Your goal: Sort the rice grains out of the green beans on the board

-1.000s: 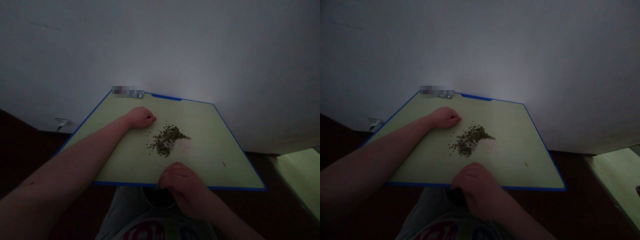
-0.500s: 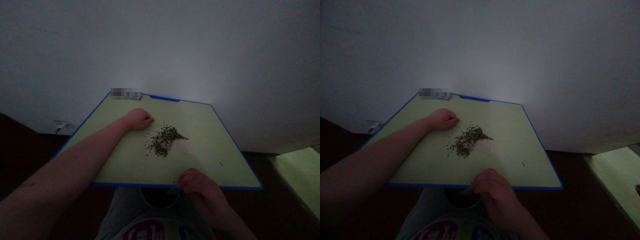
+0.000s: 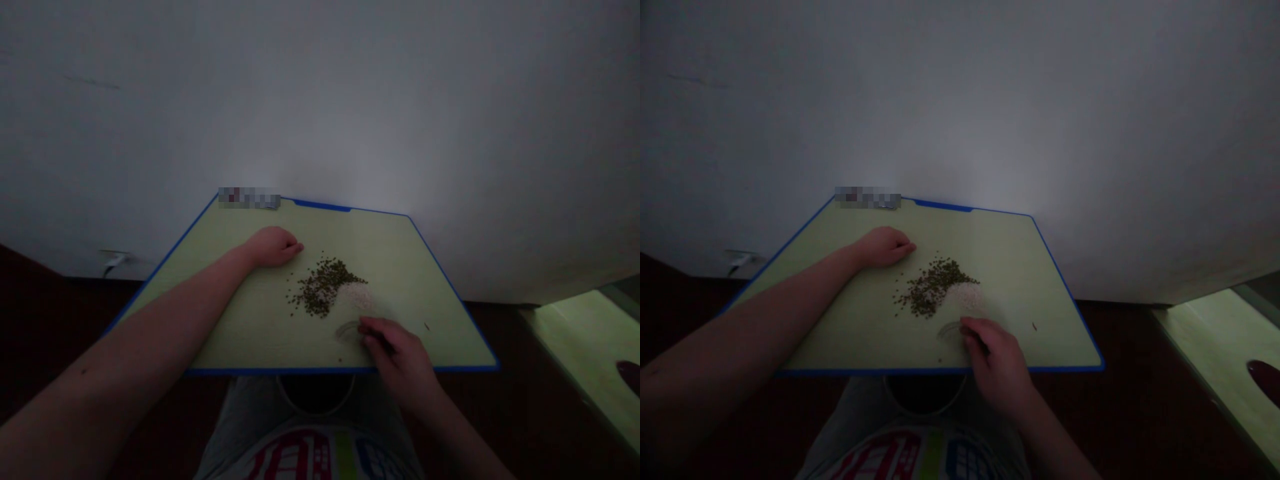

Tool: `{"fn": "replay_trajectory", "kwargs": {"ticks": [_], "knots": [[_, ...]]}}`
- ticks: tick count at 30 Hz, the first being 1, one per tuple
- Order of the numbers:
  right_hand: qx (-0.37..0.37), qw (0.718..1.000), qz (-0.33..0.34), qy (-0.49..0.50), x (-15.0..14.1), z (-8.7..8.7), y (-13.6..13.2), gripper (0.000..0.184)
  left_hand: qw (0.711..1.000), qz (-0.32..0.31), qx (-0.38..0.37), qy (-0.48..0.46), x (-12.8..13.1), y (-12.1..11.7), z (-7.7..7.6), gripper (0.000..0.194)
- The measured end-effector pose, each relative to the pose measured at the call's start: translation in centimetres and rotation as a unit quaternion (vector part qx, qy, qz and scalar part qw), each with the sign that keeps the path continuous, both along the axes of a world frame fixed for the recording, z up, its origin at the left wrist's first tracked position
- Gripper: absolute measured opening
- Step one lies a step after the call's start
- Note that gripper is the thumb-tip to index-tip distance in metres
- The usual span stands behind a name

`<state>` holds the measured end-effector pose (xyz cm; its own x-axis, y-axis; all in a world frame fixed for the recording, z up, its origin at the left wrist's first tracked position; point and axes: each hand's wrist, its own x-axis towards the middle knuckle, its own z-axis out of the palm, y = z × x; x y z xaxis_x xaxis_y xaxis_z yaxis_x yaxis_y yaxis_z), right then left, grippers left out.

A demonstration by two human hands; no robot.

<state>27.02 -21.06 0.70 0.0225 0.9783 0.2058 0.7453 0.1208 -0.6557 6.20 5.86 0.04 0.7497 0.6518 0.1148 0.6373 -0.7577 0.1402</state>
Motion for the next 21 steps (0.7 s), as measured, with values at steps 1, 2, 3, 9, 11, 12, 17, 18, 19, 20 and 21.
{"fn": "replay_trajectory", "kwargs": {"ticks": [1,2,3,9,11,12,17,18,19,20,21], "knots": [[-0.005,1.000,0.004,-0.002,-0.13,0.08,0.21,0.026,1.000,-0.001,0.003,-0.003,-0.05,0.01,0.05,0.054],[-0.008,1.000,0.011,-0.002,-0.27,0.15,0.38,0.026,1.000,-0.002,0.004,-0.005,-0.10,0.03,0.09,0.054],[-0.012,1.000,0.020,-0.001,-0.39,0.21,0.52,0.026,1.000,-0.005,0.004,-0.006,-0.15,0.07,0.13,0.054],[-0.040,0.997,0.061,0.014,-0.59,0.54,0.97,0.026,1.000,-0.004,0.004,-0.013,-0.19,0.36,0.15,0.054],[-0.052,0.996,0.064,0.018,-0.50,0.58,1.07,0.026,1.000,0.001,0.003,-0.012,-0.11,0.34,0.12,0.054],[-0.058,0.996,0.065,0.020,-0.46,0.58,1.09,0.026,1.000,0.000,0.003,-0.010,-0.07,0.29,0.12,0.054],[-0.060,0.996,0.060,0.042,-0.60,0.36,0.77,0.027,1.000,-0.002,-0.003,-0.006,0.00,-0.20,0.26,0.055],[-0.057,0.996,0.058,0.048,-0.67,0.34,0.66,0.027,1.000,-0.003,-0.005,-0.008,0.01,-0.32,0.33,0.055],[-0.053,0.996,0.056,0.052,-0.74,0.35,0.57,0.027,1.000,-0.005,-0.005,-0.010,0.01,-0.43,0.43,0.055],[-0.050,0.996,0.055,0.056,-0.79,0.41,0.50,0.027,1.000,-0.007,-0.007,-0.012,0.01,-0.52,0.54,0.055],[-0.045,0.996,0.055,0.058,-0.82,0.53,0.47,0.027,1.000,-0.005,-0.009,-0.015,0.03,-0.58,0.66,0.055]]}}
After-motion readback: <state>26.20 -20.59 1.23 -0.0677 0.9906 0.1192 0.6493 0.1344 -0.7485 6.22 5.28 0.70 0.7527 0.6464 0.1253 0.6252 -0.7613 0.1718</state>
